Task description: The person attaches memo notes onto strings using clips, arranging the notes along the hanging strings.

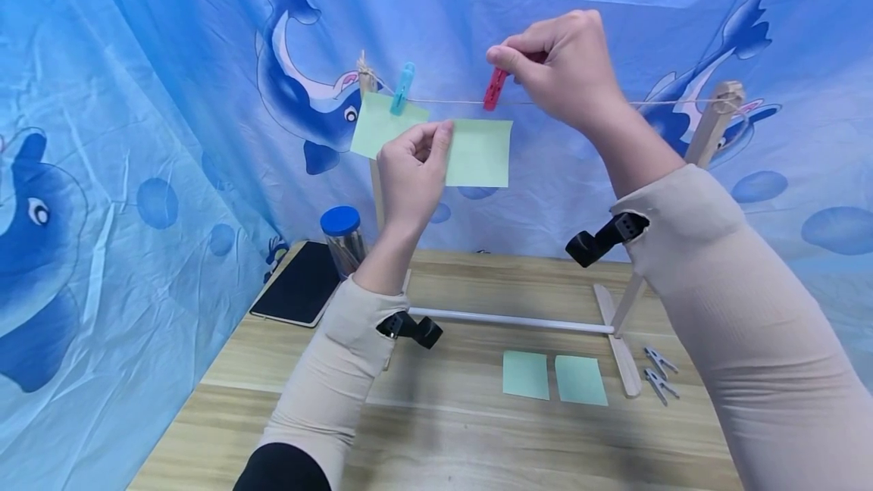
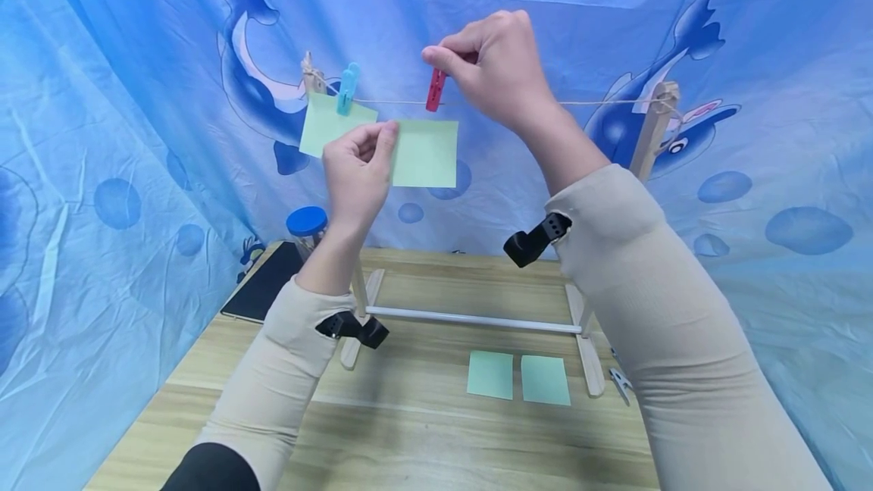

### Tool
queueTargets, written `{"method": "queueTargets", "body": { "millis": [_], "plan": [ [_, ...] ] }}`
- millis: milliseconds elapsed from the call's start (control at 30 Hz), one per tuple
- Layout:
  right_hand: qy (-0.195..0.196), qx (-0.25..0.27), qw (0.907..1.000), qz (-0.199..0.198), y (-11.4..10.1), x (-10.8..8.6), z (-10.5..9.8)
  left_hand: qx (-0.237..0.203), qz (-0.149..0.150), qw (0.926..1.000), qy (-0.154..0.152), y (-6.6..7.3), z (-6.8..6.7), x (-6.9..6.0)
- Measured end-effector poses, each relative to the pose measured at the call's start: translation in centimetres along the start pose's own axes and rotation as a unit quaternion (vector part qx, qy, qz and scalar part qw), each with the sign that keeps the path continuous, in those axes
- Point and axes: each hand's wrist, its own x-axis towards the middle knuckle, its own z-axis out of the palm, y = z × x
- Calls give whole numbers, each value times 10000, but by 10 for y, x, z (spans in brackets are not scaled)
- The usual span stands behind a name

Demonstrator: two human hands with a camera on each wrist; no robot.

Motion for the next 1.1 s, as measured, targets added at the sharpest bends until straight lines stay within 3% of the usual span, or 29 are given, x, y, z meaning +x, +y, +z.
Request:
{"method": "queueTargets", "body": {
  "millis": [167, 733, 1100],
  "plan": [
    [-163, -18, 9998, 114, -1, 1, 2, 38, -64, 10000, 7, 0, 1, 1],
    [-513, -113, 9983, -268, 3, 1, 6, -190, -341, 9992, -11, 1, 9, 7],
    [-883, -198, 9957, -208, 0, 3, 6, -345, -381, 9987, 38, 3, 13, 8]
  ]
}}
